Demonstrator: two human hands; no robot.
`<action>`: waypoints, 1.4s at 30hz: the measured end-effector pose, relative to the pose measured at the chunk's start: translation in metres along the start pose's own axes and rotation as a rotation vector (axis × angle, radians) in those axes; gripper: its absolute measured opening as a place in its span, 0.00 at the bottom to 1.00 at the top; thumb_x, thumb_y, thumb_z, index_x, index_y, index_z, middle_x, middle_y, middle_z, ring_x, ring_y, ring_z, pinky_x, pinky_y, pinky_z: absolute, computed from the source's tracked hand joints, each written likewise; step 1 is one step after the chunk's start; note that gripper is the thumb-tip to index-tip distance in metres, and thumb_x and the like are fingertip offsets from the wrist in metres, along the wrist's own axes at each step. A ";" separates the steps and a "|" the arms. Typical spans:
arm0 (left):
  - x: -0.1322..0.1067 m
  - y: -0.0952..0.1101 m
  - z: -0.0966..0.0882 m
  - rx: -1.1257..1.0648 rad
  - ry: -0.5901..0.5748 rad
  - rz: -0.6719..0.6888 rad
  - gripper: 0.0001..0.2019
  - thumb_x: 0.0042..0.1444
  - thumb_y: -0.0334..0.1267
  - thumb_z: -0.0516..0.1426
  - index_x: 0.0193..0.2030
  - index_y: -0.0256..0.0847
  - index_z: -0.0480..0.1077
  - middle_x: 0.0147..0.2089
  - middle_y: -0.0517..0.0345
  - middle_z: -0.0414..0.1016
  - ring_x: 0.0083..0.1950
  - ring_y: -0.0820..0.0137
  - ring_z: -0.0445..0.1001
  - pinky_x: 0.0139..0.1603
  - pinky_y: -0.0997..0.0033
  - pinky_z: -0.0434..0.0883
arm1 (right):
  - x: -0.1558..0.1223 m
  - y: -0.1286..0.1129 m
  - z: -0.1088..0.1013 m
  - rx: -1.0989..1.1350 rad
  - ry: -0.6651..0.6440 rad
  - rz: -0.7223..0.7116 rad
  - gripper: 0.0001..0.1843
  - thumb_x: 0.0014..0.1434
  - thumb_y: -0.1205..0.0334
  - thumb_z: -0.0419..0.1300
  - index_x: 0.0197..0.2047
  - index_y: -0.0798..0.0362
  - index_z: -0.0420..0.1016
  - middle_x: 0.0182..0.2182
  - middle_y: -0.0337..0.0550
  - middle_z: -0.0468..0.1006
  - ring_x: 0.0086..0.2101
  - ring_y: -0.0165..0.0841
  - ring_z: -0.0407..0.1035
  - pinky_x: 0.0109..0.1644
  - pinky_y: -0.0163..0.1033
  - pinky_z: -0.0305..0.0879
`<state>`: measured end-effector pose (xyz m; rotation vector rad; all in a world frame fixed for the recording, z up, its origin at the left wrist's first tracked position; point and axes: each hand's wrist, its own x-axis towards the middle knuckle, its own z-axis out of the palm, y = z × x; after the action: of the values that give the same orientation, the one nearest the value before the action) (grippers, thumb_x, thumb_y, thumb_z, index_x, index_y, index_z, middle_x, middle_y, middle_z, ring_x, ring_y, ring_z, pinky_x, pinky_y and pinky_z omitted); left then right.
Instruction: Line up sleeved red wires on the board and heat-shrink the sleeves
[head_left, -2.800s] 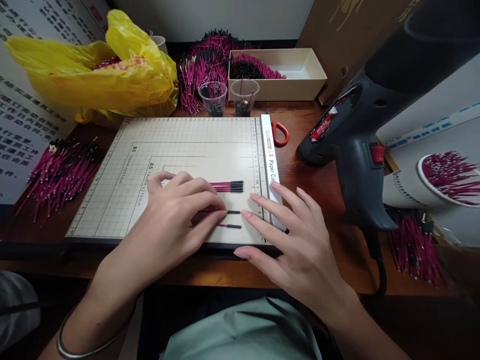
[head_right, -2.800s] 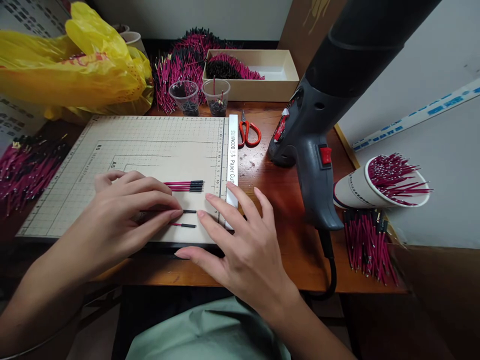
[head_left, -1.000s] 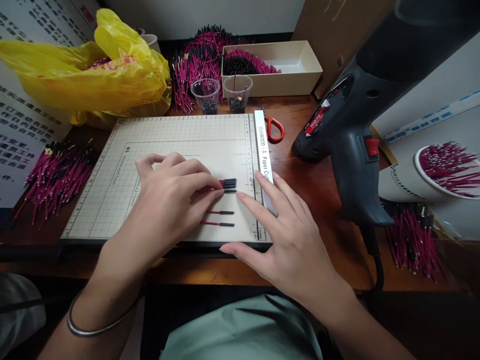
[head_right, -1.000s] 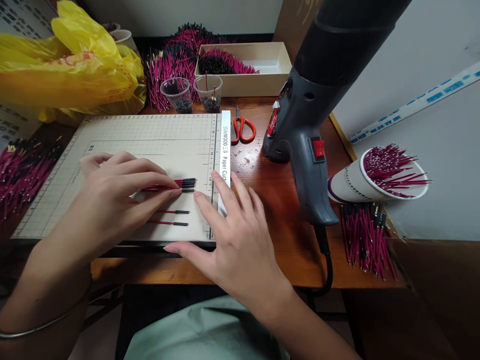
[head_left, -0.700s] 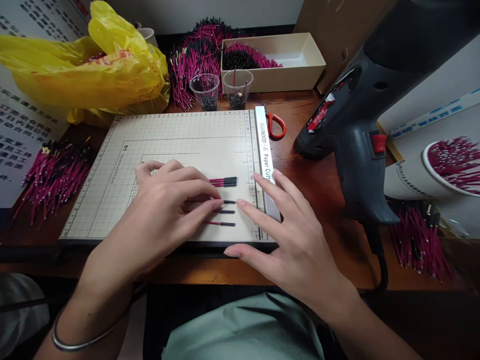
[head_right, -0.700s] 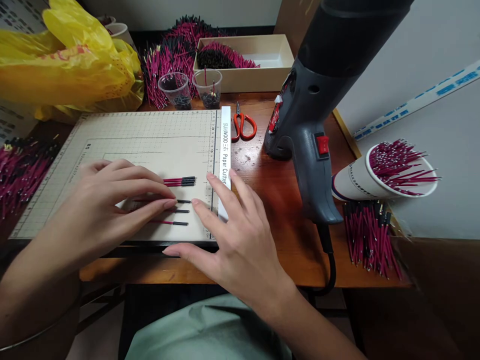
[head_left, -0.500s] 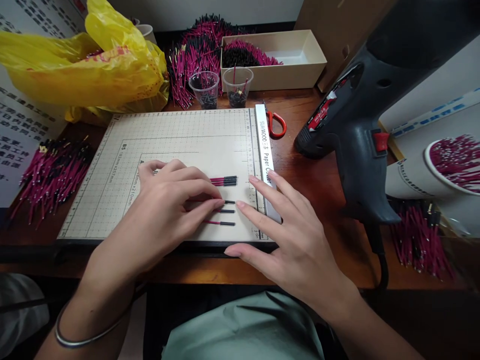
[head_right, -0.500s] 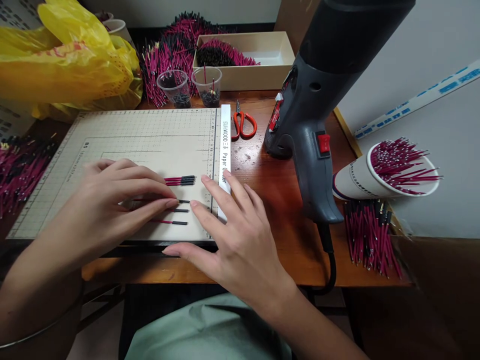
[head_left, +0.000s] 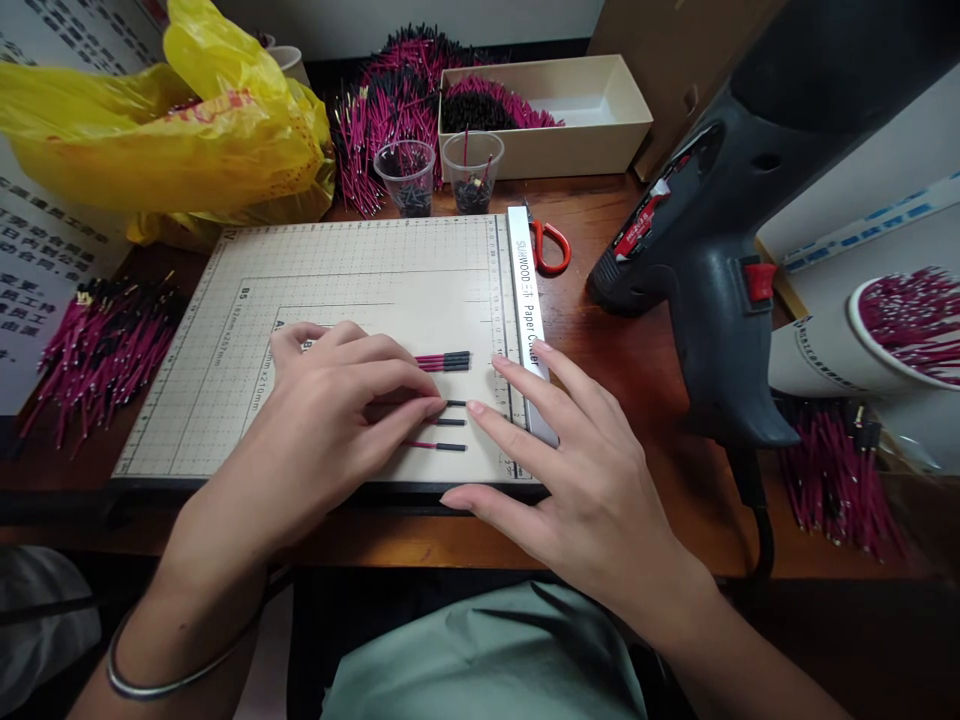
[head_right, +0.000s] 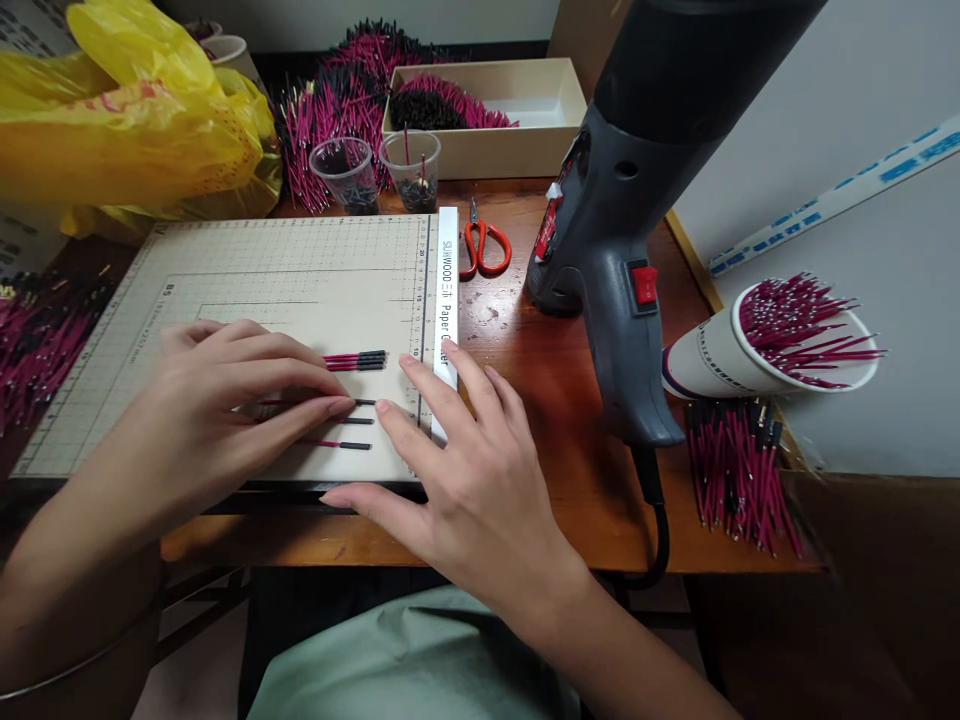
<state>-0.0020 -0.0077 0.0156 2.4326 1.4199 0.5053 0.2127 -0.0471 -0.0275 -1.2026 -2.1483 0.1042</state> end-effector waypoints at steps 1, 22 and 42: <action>0.000 0.000 0.000 -0.004 0.001 0.003 0.12 0.68 0.46 0.55 0.36 0.50 0.78 0.40 0.63 0.82 0.45 0.62 0.74 0.54 0.52 0.52 | 0.000 0.000 0.000 -0.003 -0.004 0.001 0.28 0.63 0.38 0.59 0.49 0.53 0.81 0.58 0.49 0.77 0.62 0.52 0.67 0.61 0.59 0.70; 0.000 0.001 -0.003 -0.009 0.011 0.006 0.10 0.68 0.44 0.57 0.38 0.48 0.78 0.41 0.63 0.82 0.44 0.64 0.75 0.55 0.53 0.51 | 0.057 0.040 -0.037 -0.147 -0.174 -0.474 0.24 0.67 0.43 0.58 0.47 0.57 0.79 0.39 0.46 0.81 0.38 0.37 0.72 0.42 0.43 0.66; 0.020 -0.004 0.002 0.061 0.072 0.060 0.08 0.65 0.37 0.60 0.33 0.46 0.78 0.37 0.64 0.82 0.40 0.63 0.72 0.51 0.53 0.50 | 0.051 0.051 -0.027 -0.058 -0.311 -0.422 0.24 0.68 0.45 0.55 0.53 0.55 0.80 0.30 0.43 0.68 0.30 0.30 0.60 0.34 0.35 0.57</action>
<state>0.0050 0.0115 0.0150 2.5356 1.4131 0.5771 0.2479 0.0156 0.0002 -0.7769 -2.6482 0.0454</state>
